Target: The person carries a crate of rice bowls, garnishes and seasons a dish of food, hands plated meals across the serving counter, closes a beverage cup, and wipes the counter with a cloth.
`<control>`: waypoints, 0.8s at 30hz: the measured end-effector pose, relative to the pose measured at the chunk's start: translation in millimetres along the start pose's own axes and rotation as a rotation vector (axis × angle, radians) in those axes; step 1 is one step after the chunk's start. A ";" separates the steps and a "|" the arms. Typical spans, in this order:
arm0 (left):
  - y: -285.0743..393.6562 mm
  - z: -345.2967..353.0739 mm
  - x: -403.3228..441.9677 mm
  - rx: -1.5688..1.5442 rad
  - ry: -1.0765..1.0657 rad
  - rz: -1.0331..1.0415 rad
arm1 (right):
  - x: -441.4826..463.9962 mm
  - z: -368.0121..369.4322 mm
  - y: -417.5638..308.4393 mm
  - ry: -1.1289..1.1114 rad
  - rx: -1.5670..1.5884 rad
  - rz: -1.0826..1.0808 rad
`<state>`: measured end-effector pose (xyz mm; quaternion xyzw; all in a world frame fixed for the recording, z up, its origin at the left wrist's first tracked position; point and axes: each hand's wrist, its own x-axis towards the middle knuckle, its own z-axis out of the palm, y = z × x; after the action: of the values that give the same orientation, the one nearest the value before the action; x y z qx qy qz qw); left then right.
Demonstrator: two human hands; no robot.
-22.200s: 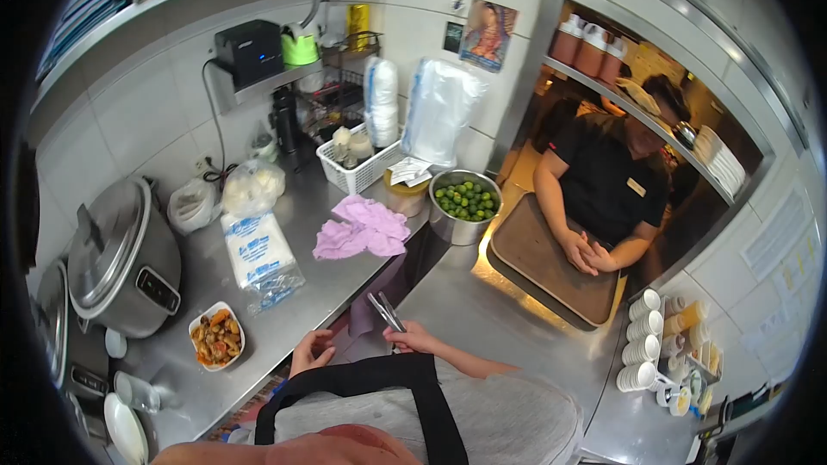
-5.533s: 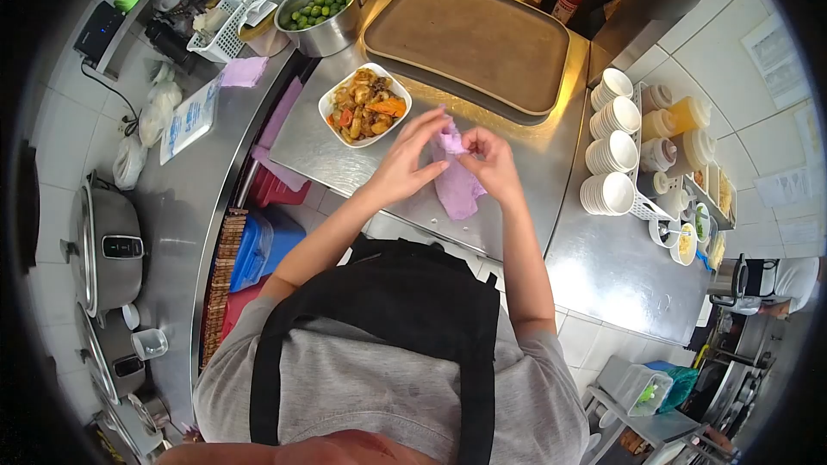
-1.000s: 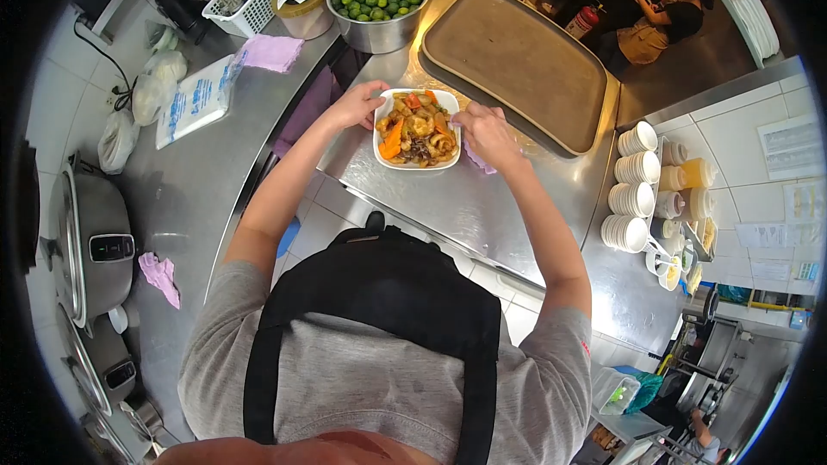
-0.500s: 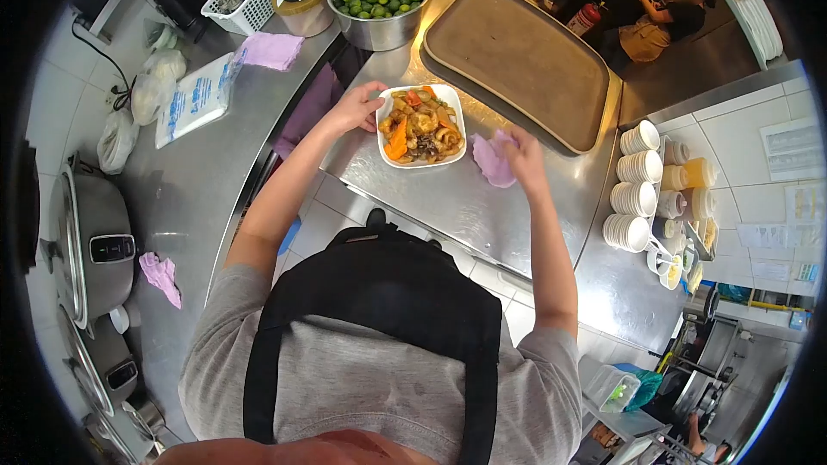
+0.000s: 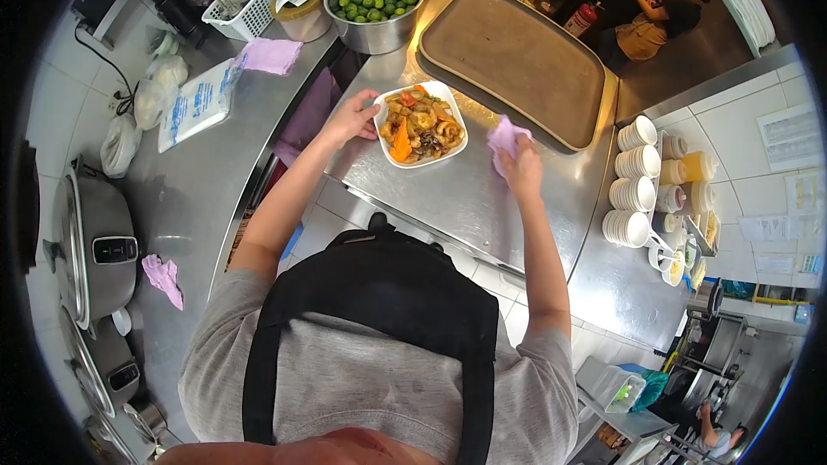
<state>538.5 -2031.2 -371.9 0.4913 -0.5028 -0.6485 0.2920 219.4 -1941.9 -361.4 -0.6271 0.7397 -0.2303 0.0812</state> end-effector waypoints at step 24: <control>11.7 15.7 24.9 0.178 -0.309 0.038 | 50.6 -7.8 -42.7 -0.056 0.375 -0.391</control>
<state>513.9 -2051.0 -369.2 0.4002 -0.6062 -0.6637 0.1788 244.1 -1993.5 -327.0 -0.7379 0.5465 -0.3574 0.1705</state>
